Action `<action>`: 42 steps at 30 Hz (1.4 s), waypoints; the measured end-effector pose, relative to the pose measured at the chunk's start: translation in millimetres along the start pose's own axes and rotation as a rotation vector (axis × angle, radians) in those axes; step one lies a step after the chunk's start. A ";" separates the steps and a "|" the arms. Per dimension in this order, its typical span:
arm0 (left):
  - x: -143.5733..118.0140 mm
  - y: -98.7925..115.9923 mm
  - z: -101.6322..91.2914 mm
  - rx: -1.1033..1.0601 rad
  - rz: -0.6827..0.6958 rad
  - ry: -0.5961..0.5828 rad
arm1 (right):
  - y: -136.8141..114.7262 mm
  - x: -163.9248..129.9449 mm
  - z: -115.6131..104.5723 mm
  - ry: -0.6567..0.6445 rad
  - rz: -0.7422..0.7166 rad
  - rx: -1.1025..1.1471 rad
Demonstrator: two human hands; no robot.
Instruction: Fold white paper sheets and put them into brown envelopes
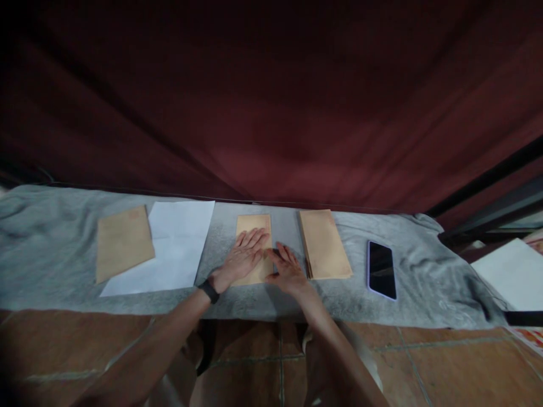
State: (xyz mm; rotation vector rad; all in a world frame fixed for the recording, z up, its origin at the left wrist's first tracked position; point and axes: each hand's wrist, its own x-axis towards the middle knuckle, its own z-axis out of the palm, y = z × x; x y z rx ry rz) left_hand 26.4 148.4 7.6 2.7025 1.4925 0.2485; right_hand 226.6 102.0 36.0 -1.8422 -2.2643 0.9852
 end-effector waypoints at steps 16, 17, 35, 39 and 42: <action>75.1 -4.6 -0.1 -0.013 -0.187 -0.063 | -3.5 -1.1 -6.0 -0.011 0.015 -0.014; 72.9 -2.9 0.3 -0.013 -0.188 -0.060 | -3.0 -0.7 -6.2 -0.013 0.011 -0.016; -26.9 29.6 -4.1 0.141 -0.236 0.012 | 4.8 -4.2 -7.1 0.025 -0.043 0.013; -44.9 40.2 -9.0 0.152 -0.225 -0.074 | 9.7 -1.0 -7.3 0.023 -0.058 0.042; -61.4 47.4 -11.7 0.155 -0.173 -0.101 | 13.1 2.7 -7.2 0.018 -0.083 0.054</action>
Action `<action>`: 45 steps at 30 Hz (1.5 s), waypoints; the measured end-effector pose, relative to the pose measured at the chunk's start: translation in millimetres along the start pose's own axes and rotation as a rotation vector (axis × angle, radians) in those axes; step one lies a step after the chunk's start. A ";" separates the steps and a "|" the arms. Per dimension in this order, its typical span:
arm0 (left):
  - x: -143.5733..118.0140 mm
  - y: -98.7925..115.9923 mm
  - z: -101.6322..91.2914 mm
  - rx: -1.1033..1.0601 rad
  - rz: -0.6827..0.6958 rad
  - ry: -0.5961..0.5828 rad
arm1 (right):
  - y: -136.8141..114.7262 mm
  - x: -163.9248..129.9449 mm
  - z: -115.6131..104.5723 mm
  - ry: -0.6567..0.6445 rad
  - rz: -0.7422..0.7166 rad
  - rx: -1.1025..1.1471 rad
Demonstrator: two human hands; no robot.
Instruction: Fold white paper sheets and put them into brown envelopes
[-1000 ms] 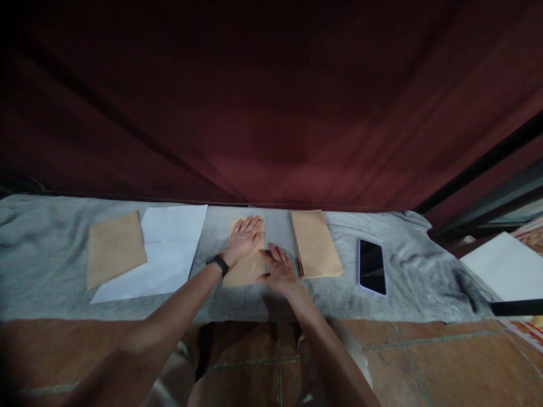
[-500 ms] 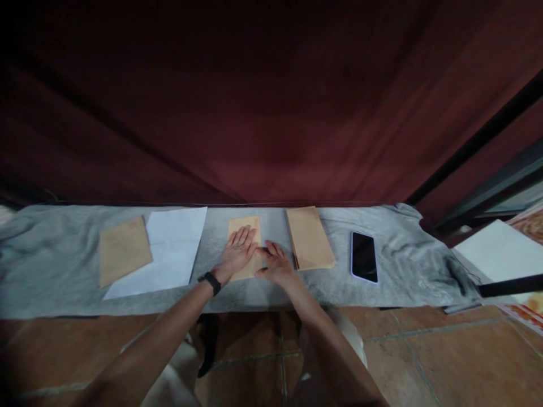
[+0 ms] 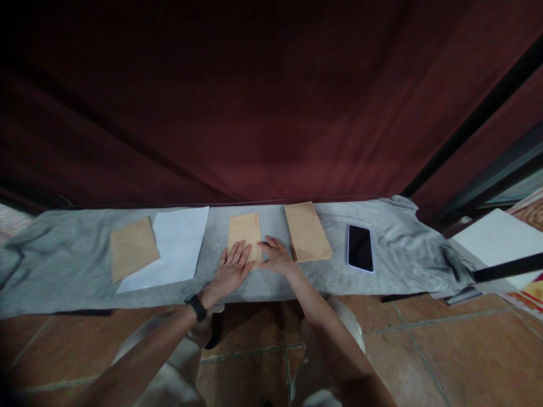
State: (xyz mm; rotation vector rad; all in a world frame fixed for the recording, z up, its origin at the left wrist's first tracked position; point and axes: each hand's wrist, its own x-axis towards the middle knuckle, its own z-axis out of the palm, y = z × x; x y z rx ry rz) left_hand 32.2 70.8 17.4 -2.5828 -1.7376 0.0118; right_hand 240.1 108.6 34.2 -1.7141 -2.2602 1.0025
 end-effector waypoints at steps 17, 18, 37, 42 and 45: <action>-3.0 34.1 -31.5 0.154 0.130 0.024 | -1.4 22.7 22.6 0.321 0.098 0.281; -1.0 34.3 -33.5 0.149 0.140 0.018 | -1.1 25.6 23.6 0.339 0.106 0.315; 4.7 47.0 -50.0 0.085 0.156 -0.025 | -26.8 14.2 11.1 0.251 0.111 1.310; 6.9 37.1 -65.3 0.062 0.117 -0.007 | -34.8 5.4 5.8 0.190 0.057 1.406; 6.0 20.8 -91.5 -0.115 0.000 0.098 | -32.8 4.3 0.8 0.230 0.051 1.407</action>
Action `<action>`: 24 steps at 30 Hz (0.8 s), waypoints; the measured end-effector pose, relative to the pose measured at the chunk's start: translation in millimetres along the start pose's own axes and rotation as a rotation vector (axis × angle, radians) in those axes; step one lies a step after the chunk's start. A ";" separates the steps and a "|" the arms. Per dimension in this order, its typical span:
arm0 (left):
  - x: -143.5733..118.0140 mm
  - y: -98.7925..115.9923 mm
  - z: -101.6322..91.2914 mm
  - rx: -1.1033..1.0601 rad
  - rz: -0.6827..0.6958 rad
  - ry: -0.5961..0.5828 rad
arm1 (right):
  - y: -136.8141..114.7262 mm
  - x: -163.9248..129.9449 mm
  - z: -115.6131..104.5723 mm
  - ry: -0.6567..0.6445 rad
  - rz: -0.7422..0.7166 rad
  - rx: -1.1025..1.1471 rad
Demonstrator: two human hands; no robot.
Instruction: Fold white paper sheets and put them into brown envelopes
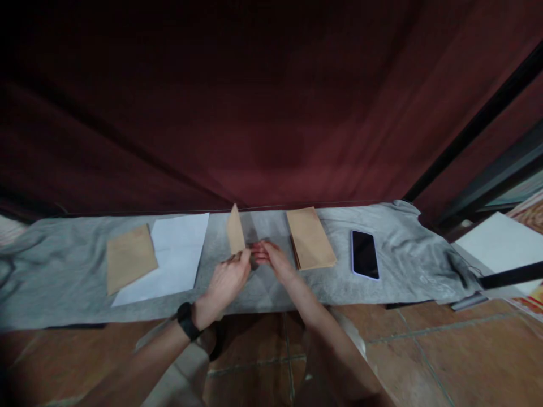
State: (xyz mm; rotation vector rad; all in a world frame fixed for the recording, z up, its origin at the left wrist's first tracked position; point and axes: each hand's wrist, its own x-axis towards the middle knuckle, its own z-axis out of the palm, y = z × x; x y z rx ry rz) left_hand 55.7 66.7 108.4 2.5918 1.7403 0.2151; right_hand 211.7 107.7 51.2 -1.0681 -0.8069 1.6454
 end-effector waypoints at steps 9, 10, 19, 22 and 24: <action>-9.8 -36.4 23.7 -1.375 -0.637 0.462 | 6.4 7.9 -8.2 0.066 0.044 -0.036; -14.3 -35.1 37.1 -1.437 -0.694 0.459 | 9.5 8.3 -8.5 0.056 0.054 -0.047; -34.5 -31.8 73.6 -1.505 -0.744 0.011 | 27.5 17.5 -12.8 0.118 -0.194 -0.824; -30.5 -39.2 71.0 -1.476 -0.767 -0.083 | 28.6 11.3 -8.5 0.183 -0.391 -1.081; -28.4 -43.4 70.1 -1.462 -0.765 -0.117 | 31.8 1.6 -0.2 0.175 -0.531 -1.210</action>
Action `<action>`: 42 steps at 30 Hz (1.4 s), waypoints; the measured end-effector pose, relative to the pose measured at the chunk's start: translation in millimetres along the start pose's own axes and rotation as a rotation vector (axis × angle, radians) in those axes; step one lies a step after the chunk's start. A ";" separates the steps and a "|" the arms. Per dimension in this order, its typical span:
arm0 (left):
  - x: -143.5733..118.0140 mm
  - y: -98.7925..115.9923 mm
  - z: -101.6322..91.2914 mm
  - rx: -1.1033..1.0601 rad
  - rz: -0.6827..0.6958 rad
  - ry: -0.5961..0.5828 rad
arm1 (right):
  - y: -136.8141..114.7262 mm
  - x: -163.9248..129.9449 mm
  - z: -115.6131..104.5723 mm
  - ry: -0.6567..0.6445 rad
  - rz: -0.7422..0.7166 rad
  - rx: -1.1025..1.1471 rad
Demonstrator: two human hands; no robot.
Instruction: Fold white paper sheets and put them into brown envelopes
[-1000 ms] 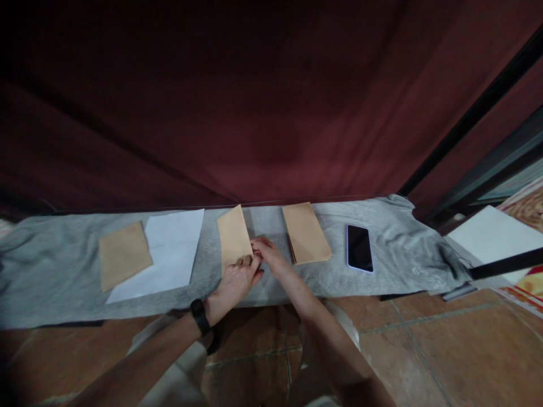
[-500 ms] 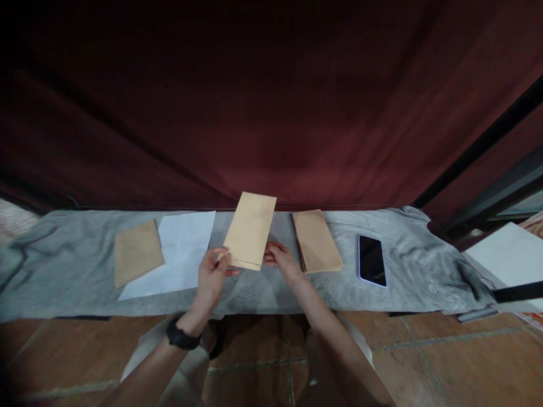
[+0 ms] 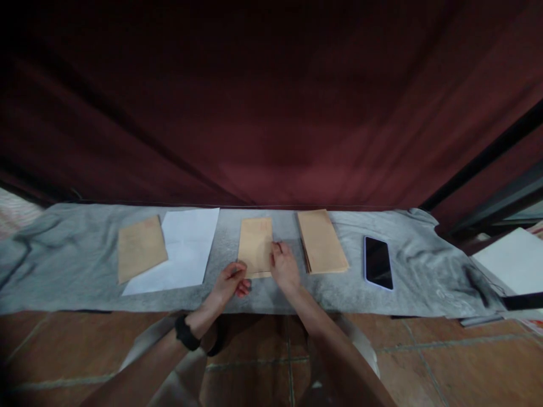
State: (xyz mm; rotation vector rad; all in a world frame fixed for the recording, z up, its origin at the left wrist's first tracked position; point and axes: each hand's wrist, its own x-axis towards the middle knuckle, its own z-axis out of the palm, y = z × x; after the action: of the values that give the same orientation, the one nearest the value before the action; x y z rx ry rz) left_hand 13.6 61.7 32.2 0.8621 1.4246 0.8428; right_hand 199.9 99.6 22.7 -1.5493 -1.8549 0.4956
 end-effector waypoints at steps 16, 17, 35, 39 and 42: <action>-13.0 20.0 -26.3 0.890 0.221 0.069 | -7.8 -70.5 23.7 -0.160 -0.435 -0.374; -12.7 21.6 -24.4 0.951 0.291 0.110 | -7.5 -71.1 23.7 -0.155 -0.435 -0.380; 28.2 -23.3 25.6 1.367 0.782 0.128 | 14.4 -72.0 20.0 -0.046 -0.409 -0.453; 46.3 -7.4 24.6 1.419 0.820 0.008 | 12.5 -71.9 21.1 -0.068 -0.385 -0.437; 70.4 10.8 31.0 1.427 0.858 -0.065 | 9.9 -70.8 19.7 -0.106 -0.355 -0.430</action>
State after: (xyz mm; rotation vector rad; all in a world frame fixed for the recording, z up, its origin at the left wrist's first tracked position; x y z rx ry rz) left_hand 43.8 129.3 8.4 2.6619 1.4777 0.2186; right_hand 199.0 35.9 -15.1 -1.4207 -2.3697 0.0126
